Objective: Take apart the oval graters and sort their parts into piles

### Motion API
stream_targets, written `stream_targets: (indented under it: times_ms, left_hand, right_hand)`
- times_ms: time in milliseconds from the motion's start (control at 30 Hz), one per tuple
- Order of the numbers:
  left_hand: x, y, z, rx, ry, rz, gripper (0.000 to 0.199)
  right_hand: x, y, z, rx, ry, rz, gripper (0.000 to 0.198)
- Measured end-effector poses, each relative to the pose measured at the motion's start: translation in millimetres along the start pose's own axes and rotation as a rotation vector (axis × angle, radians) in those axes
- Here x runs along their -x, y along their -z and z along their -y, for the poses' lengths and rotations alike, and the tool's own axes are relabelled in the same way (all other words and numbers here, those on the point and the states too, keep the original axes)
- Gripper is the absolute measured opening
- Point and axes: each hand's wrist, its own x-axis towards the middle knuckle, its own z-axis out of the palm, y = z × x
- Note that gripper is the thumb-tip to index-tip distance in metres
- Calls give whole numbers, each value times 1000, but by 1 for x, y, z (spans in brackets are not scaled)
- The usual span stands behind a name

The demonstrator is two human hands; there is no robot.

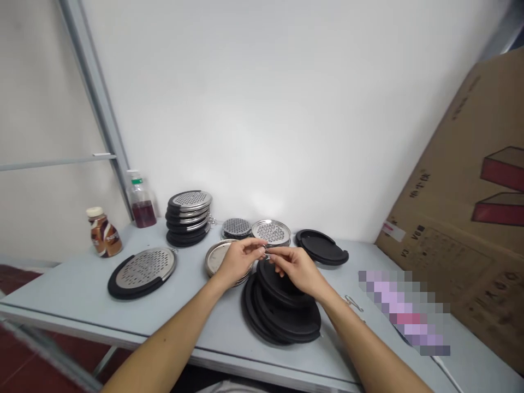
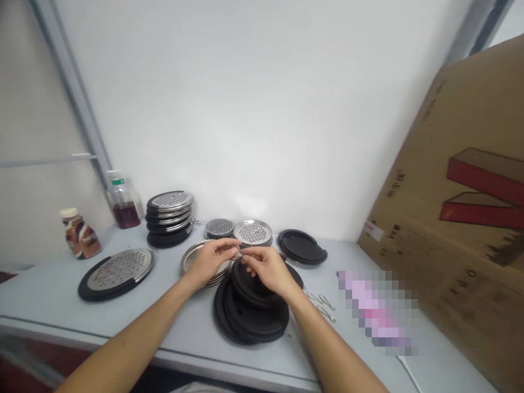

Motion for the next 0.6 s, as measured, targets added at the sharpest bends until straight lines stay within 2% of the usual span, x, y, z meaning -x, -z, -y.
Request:
stream_targets:
  times_ms: [100, 167, 267, 367, 433, 600]
  left_hand:
    - [-1, 2, 3, 52, 0, 9, 29]
    - [-2, 4, 4, 99, 10, -6, 28]
    - [-4, 4, 5, 141, 43, -26, 27]
    - [-3, 2, 3, 94, 48, -36, 26]
    - [0, 1, 1, -5, -21, -56, 24]
    - [9, -4, -2, -384, -354, -53, 16]
  right_hand:
    - [5, -3, 3, 371, 249, -43, 26]
    - [7, -6, 4, 540, 388, -56, 28]
    - [9, -9, 2, 656, 425, -95, 29]
    - [8, -9, -1, 708, 424, -165, 27]
    - [7, -9, -3, 724, 434, -196, 27]
    - [6, -14, -10, 765, 475, -295, 29]
